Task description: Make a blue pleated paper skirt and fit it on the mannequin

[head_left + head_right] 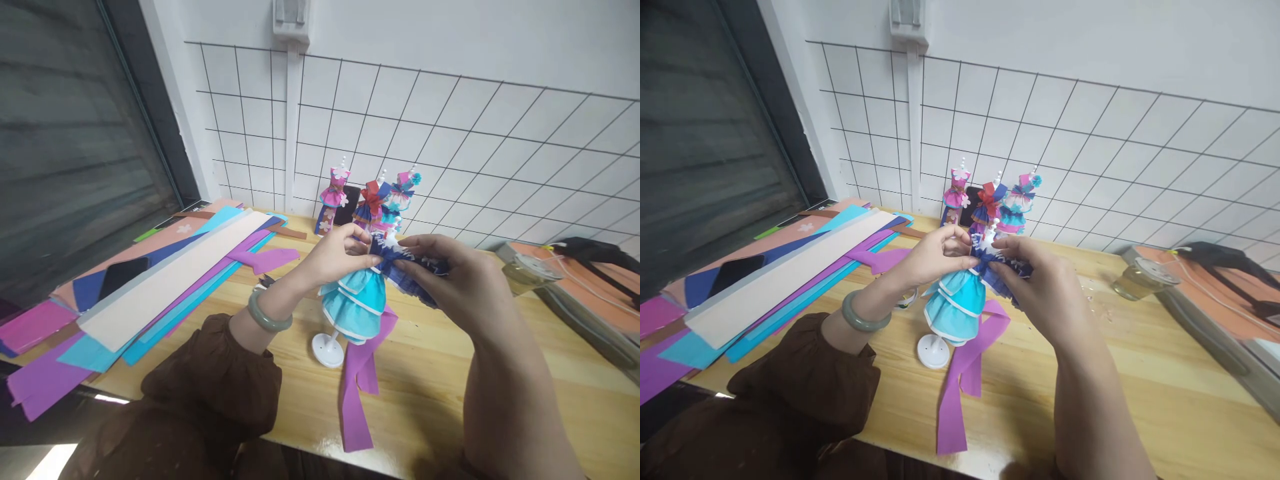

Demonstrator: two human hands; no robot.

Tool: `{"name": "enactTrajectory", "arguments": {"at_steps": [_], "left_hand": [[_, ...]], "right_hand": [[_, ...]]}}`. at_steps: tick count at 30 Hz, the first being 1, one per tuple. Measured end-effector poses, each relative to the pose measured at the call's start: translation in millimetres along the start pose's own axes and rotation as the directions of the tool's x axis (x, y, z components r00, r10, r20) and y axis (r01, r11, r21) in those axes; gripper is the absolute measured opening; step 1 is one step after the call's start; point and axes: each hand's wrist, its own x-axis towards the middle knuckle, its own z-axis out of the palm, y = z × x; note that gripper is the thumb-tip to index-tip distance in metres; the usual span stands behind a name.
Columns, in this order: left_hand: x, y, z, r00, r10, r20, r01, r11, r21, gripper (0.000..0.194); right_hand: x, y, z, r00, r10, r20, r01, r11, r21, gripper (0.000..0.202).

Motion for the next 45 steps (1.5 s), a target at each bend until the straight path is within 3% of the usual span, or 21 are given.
{"name": "enactTrajectory", "arguments": {"at_steps": [12,29,45], "left_hand": [[-2.6,0.7,5.0,0.999,0.009,0.035,-0.008,1.000,-0.020,0.038],[-3.9,2.9,10.2,0.999,0.045,0.028,-0.047,0.996,0.079,0.044],[-1.3,-0.2,3.4,0.985,-0.085,0.150,0.110,0.980,-0.167,0.048]], "right_hand": [[-1.9,-8.6,-3.7,1.000,-0.023,-0.009,0.023,0.999,-0.049,0.028],[-10.5,-13.6,-3.8,1.000,-0.002,-0.009,0.001,0.993,-0.117,0.028],[-6.5,-8.4,-4.5,1.000,-0.018,0.008,0.018,0.999,-0.039,0.032]]}}
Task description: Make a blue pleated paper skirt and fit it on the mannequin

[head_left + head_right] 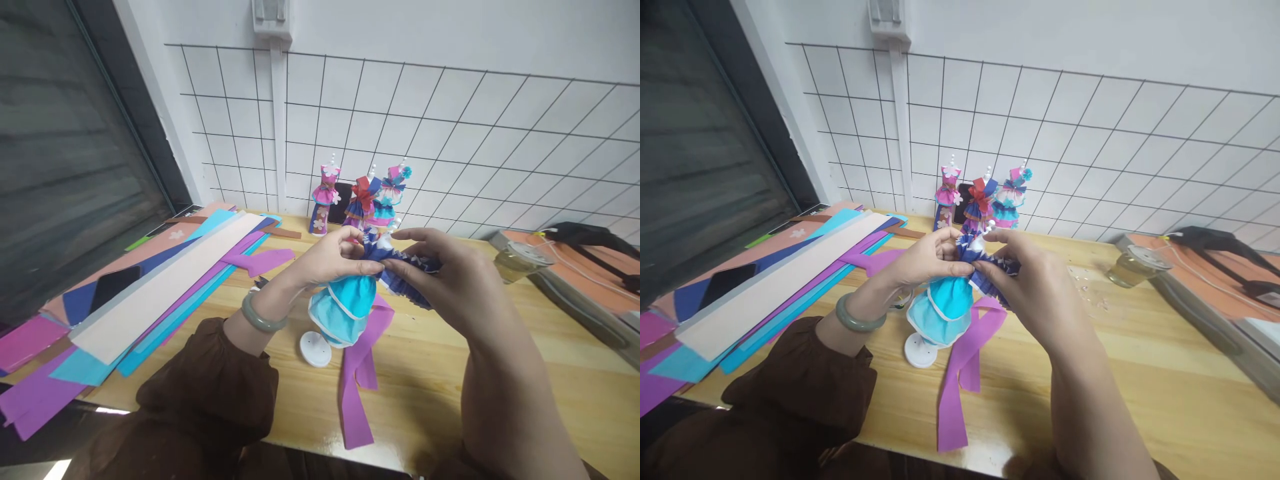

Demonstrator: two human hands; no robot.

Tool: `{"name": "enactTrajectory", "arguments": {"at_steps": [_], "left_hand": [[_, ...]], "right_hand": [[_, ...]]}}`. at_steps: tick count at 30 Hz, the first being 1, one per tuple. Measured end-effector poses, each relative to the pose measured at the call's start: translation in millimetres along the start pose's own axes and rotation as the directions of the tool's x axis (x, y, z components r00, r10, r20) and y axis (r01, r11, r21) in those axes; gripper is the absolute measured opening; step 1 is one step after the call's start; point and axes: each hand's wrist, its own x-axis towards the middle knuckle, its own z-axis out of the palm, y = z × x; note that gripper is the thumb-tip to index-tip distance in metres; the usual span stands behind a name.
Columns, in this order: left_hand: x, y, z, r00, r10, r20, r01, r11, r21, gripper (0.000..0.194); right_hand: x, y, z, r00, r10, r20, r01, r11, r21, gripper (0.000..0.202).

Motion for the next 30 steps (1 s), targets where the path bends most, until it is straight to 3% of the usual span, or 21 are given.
{"name": "enactTrajectory", "arguments": {"at_steps": [4,12,21,30], "left_hand": [[-1.9,3.3,4.0,1.000,-0.005,0.019,0.006,0.999,-0.035,0.046],[-3.5,-1.5,6.9,0.999,0.022,-0.037,-0.017,0.992,0.123,0.049],[-3.7,-1.0,5.6,0.999,0.019,-0.026,-0.016,0.995,0.102,0.044],[-3.3,3.6,2.7,1.000,0.008,-0.003,-0.008,0.994,-0.107,0.046]], "right_hand": [[-0.9,-1.0,1.4,1.000,-0.001,0.027,0.001,1.000,0.001,0.032],[-0.9,-3.9,2.8,0.999,-0.032,0.034,0.033,0.999,-0.027,0.034],[0.1,-4.6,3.1,0.999,-0.043,-0.014,0.043,0.999,-0.015,0.038],[6.0,3.1,-3.9,0.999,0.036,0.035,-0.045,0.956,0.291,0.046]]}}
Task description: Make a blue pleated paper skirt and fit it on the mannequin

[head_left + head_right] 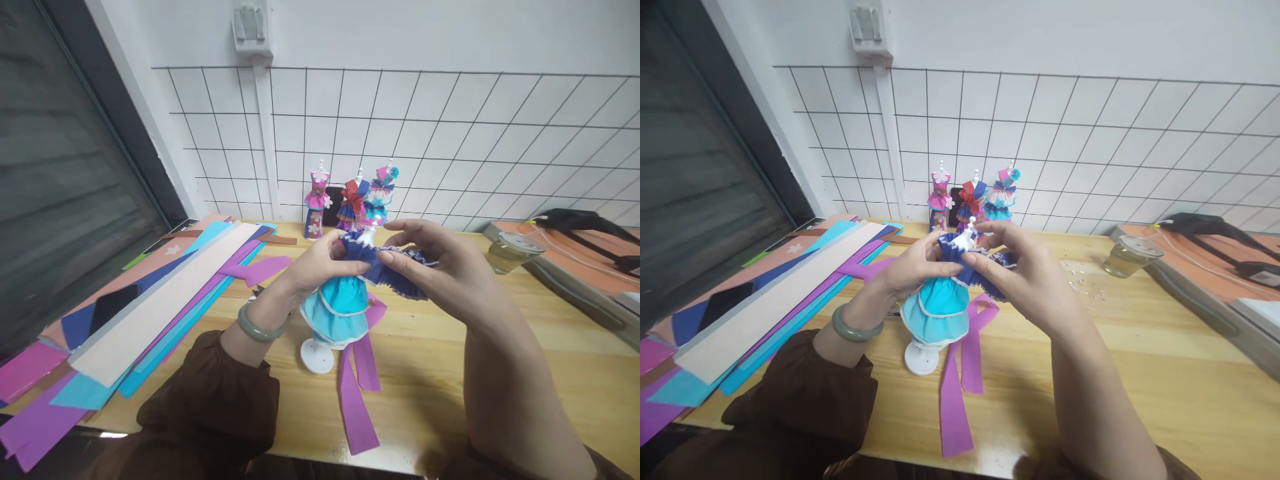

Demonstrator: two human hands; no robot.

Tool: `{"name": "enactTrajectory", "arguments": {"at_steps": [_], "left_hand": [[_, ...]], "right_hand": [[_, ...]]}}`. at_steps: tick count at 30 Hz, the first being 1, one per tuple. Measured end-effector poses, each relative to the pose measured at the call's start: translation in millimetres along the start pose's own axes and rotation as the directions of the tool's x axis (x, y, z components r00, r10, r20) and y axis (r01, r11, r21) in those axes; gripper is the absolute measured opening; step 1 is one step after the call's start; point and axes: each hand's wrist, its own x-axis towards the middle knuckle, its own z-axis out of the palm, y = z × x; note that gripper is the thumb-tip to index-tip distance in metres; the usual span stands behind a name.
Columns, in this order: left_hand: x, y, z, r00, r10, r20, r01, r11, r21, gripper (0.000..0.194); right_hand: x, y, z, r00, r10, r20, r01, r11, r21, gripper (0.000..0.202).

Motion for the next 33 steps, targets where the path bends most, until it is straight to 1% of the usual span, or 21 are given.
{"name": "enactTrajectory", "arguments": {"at_steps": [4,9,15,18,22,26,31,33], "left_hand": [[1.9,1.0,-3.6,1.000,0.008,0.004,-0.007,1.000,-0.011,0.047],[4.4,-2.1,-8.6,0.999,0.040,0.028,-0.041,0.999,0.030,0.050],[5.9,-5.3,-17.1,0.997,0.032,0.066,-0.038,0.995,0.094,0.050],[6.4,-5.5,-20.4,0.997,0.037,0.062,-0.044,0.991,0.123,0.048],[6.0,-5.4,-22.5,0.998,0.018,0.060,-0.027,0.987,0.157,0.047],[4.9,-5.8,-23.4,0.999,-0.019,0.046,0.012,0.988,0.153,0.052],[4.6,-6.5,-24.7,0.998,-0.038,0.054,0.029,0.986,0.164,0.046],[5.0,-7.2,-25.9,0.999,-0.022,0.046,0.014,0.986,0.165,0.048]], "right_hand": [[0.5,1.6,-0.6,1.000,0.013,0.015,-0.013,1.000,0.016,0.048],[0.3,-0.8,6.5,0.999,0.019,0.047,-0.023,0.997,0.074,0.044],[1.4,-2.6,14.8,0.999,0.013,0.032,-0.014,1.000,0.020,0.042],[0.7,-1.7,17.7,0.999,-0.019,0.032,0.019,1.000,0.001,0.042],[-2.3,-3.4,19.0,0.998,-0.064,0.019,0.065,0.995,-0.074,0.042],[-4.4,-6.4,19.3,0.997,-0.079,0.013,0.080,0.991,-0.108,0.042],[-4.2,-8.4,20.2,0.995,-0.102,0.002,0.101,0.987,-0.128,0.042],[-3.8,-8.2,20.8,0.994,-0.108,-0.003,0.107,0.987,-0.124,0.041]]}}
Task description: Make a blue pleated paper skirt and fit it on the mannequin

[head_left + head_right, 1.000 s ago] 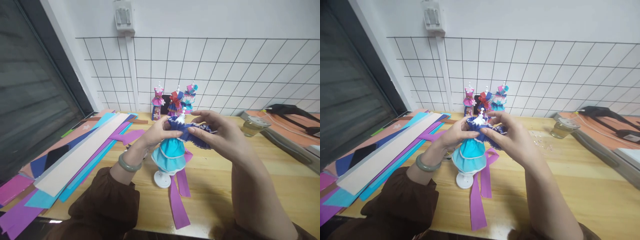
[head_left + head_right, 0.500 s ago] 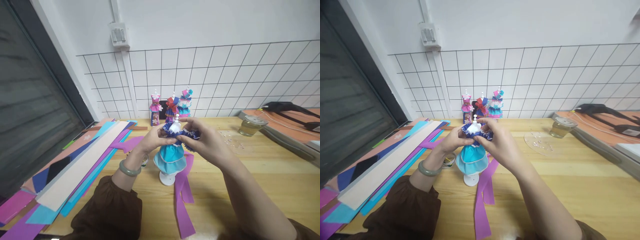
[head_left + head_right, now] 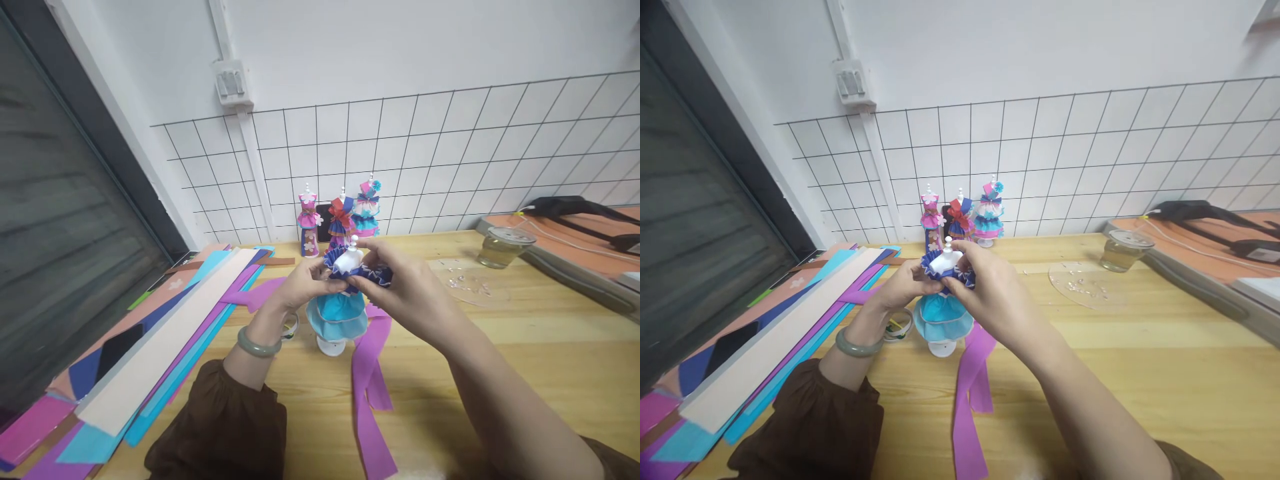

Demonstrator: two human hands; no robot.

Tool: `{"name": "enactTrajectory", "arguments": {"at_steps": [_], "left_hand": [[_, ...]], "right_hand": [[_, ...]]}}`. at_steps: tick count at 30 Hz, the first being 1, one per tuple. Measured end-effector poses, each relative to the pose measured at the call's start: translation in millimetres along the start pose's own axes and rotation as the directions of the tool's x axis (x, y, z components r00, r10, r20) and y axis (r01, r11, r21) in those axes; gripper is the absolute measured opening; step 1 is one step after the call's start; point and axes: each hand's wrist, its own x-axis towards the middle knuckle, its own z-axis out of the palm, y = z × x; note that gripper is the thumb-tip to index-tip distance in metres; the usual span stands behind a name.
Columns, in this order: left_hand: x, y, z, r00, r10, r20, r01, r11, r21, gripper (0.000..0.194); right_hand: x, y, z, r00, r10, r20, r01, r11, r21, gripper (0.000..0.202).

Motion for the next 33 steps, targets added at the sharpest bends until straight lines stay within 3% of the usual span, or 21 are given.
{"name": "enactTrajectory", "arguments": {"at_steps": [4,13,22,33], "left_hand": [[1.3,-2.4,-3.3,0.998,0.034,-0.056,-0.033,0.999,0.030,0.046],[3.9,-1.8,-4.2,0.985,0.128,-0.119,-0.114,0.987,0.117,0.048],[4.2,-2.7,-6.0,0.976,0.198,-0.089,-0.173,0.957,0.233,0.044],[4.6,-0.5,-3.7,0.973,0.201,-0.116,-0.172,0.960,0.220,0.043]], "right_hand": [[1.8,4.2,1.0,1.000,-0.002,0.022,0.001,0.998,0.062,0.045],[9.3,20.7,4.4,0.992,0.112,0.060,-0.121,0.973,0.194,0.054],[11.1,21.5,6.2,0.994,0.101,0.048,-0.109,0.970,0.217,0.053],[4.9,11.9,-0.7,0.994,0.054,0.094,-0.070,0.981,0.180,0.053]]}}
